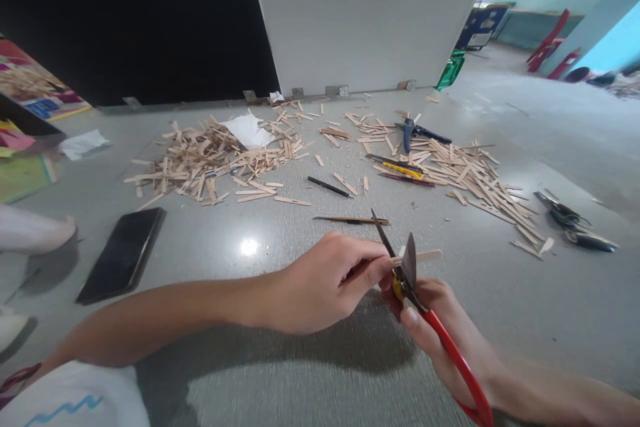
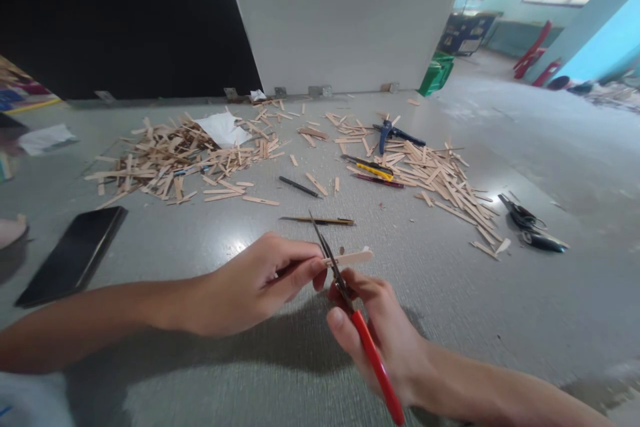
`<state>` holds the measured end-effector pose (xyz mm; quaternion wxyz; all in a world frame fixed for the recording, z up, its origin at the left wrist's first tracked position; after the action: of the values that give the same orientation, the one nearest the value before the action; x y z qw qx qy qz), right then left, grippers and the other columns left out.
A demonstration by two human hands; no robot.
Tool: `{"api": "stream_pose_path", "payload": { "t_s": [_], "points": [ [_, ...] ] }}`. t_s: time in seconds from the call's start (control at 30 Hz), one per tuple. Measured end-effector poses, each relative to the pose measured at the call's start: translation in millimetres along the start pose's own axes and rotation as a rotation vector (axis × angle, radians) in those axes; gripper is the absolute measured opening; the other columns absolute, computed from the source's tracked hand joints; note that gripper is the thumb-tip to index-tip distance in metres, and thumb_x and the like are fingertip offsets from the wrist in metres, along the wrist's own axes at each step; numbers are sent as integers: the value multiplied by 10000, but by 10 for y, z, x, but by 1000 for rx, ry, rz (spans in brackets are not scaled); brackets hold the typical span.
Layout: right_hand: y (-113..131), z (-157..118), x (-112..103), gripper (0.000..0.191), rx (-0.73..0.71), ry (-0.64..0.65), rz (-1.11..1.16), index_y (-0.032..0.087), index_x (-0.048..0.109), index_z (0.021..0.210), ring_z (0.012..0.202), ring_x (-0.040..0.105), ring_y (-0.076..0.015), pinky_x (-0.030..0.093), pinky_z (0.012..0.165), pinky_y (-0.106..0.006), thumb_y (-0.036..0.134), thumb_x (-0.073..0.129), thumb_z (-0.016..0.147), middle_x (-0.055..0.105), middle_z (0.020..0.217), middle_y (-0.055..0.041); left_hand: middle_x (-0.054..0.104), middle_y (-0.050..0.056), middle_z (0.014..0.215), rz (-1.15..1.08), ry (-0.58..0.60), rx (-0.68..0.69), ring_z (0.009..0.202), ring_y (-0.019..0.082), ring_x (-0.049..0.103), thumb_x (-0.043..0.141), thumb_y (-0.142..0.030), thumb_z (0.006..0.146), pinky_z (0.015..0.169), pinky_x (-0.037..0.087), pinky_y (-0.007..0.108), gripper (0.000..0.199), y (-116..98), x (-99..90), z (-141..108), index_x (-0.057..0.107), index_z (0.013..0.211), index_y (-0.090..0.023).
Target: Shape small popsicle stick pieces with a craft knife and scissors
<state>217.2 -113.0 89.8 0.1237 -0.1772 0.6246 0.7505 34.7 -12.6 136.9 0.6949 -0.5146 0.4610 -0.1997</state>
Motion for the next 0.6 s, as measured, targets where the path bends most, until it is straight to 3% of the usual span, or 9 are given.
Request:
{"api": "stream_pose_path", "payload": {
  "t_s": [0.13,0.33,0.6],
  "points": [
    [-9,-28,4,608,22,-7,-8,212,738,942,644,611,-208,548,656,-351,726,434,1052,680,764,-60,437,-65,604,-7,7,7,528,90,352,458,-320,1112,562,330,211,383,-18,-6,-2,623,802,-166],
    [-48,-21,5,568,121,91,59,190,649,840,520,368,-133,364,471,-273,688,467,1043,458,618,26,417,-74,606,7,1,-5,525,87,349,467,-283,1103,573,320,217,346,-10,-19,20,620,815,-167],
    [-62,-37,15,559,145,67,42,223,538,725,527,361,-133,340,489,-281,693,489,1024,420,608,32,438,-70,620,3,-2,9,536,83,372,472,-291,1104,584,328,217,354,-3,-13,16,621,812,-160]
  ]
}}
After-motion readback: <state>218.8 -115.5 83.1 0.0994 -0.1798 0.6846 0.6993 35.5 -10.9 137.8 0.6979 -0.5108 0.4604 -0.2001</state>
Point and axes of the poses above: each hand's wrist, its own z-axis towards the middle knuckle, its own x-axis out of the palm, y = z × x, the point moved 1 cm from there along z, towards the middle knuckle
